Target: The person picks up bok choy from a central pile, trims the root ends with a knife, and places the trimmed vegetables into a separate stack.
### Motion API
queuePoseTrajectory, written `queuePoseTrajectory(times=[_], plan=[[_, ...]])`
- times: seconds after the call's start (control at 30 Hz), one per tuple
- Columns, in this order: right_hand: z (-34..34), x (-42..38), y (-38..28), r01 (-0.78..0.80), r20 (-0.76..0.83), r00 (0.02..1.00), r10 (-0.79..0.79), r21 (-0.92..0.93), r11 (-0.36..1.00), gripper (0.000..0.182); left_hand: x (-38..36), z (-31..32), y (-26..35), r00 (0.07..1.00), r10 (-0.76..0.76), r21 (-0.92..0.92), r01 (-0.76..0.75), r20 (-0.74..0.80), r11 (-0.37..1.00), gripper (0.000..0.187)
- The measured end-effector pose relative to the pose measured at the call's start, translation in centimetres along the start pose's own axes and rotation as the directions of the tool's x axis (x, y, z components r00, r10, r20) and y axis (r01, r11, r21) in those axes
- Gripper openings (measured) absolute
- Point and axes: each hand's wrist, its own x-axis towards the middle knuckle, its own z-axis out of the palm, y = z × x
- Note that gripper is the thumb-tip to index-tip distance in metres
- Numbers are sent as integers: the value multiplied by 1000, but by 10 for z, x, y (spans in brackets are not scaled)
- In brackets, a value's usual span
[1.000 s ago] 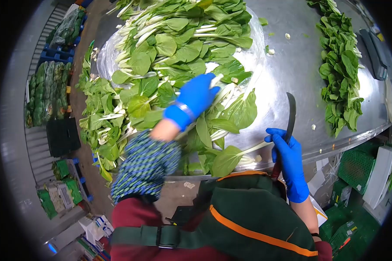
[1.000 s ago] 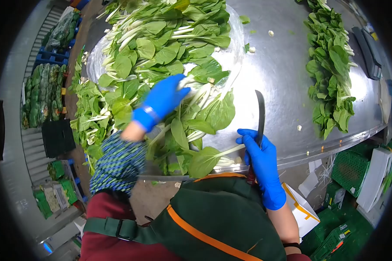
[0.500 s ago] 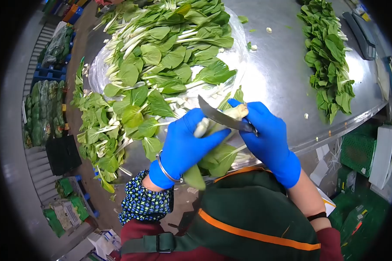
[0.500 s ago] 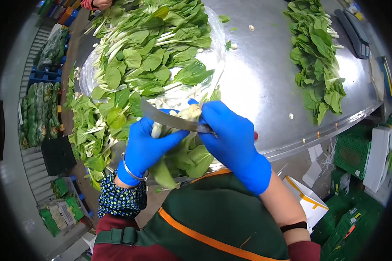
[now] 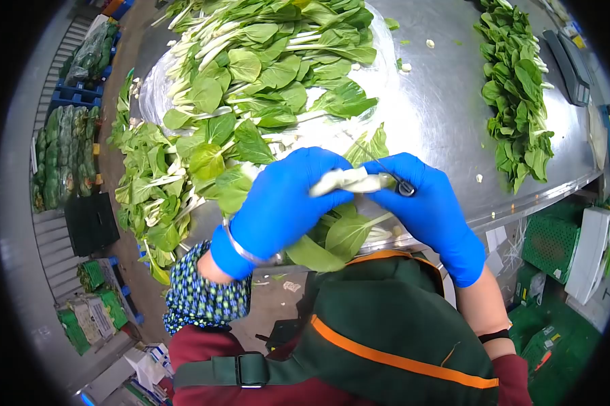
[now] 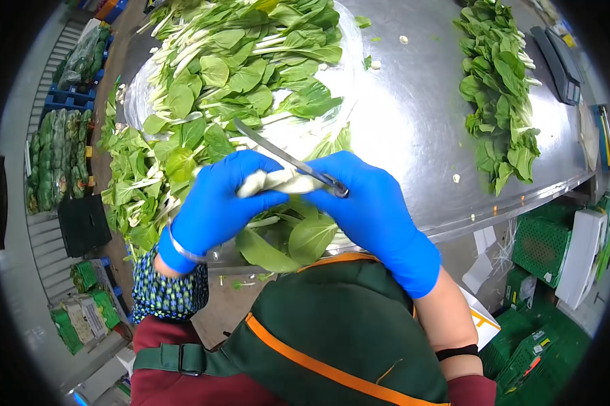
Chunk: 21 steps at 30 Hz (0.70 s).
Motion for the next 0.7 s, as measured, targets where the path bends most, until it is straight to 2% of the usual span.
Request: queuePoseTrajectory(times=[0.03, 0.07, 0.1, 0.13, 0.17, 0.2, 0.23, 0.3, 0.37, 0.4, 0.43, 0.5, 0.53, 0.57, 0.6, 0.63, 0.7], plan=[[5, 1, 11, 51, -122, 990, -69, -143, 988, 29, -6, -5, 4, 1000, 1, -1, -1, 1, 1000, 27], [8, 6, 35, 112, -263, 950, -166, -209, 972, 27, -11, -15, 9, 998, 29, 105, -24, -54, 994, 28], [0, 7, 28, 115, -261, 950, -170, -214, 970, 27, -15, -23, 10, 992, 62, 210, -38, -113, 977, 30], [-11, 7, 13, -130, -237, 960, 148, 90, 987, 26, -13, -30, 1, 974, 99, 303, -34, -203, 952, 34], [-17, 5, 5, -378, -115, 887, 446, 371, 848, 26, -8, -36, -8, 950, 137, 393, -17, -279, 920, 37], [-18, 5, 5, -352, -109, 892, 438, 439, 827, 28, -2, -42, -13, 953, 123, 360, -16, -276, 933, 46], [-17, 6, 2, -350, -101, 896, 433, 440, 827, 28, -2, -38, -7, 952, 119, 365, -9, -281, 931, 46], [-12, 7, -9, -353, -40, 909, 416, 457, 816, 29, 6, -19, 15, 990, 48, -99, -62, -135, 993, 52], [-9, 5, -17, -372, 9, 911, 412, 449, 813, 29, 9, 7, 21, 999, 48, -35, -47, 14, 998, 55], [-9, 6, -16, -323, 1, 928, 373, 502, 802, 30, 13, 13, 6, 983, 145, 39, -142, -111, 989, 58], [-10, 6, -14, -273, -12, 942, 336, 558, 784, 31, 19, -2, 3, 996, -74, -206, 61, -56, 977, 56], [-18, 3, 8, -338, 51, 917, 396, 627, 702, 40, 19, -32, -21, 935, -327, -588, 189, -138, 786, 49], [-18, 0, 30, -401, 33, 884, 467, 567, 720, 42, 19, -36, -29, 911, -352, -804, 37, -217, 593, 47], [-13, -3, 55, -468, 14, 845, 534, 502, 728, 45, 16, -39, -39, 873, -399, -928, -142, -282, 345, 46], [-7, -9, 68, -462, -69, 840, 538, 428, 777, 45, 11, -43, -53, 881, -381, -957, -224, -280, 186, 47], [-3, -15, 75, -459, -153, 833, 532, 346, 818, 45, 10, -42, -50, 823, -464, -944, -276, -328, 180, 45], [1, -20, 76, -456, -115, 832, 543, 417, 786, 41, 4, -43, -57, 824, -448, -932, -356, -347, 66, 43]])
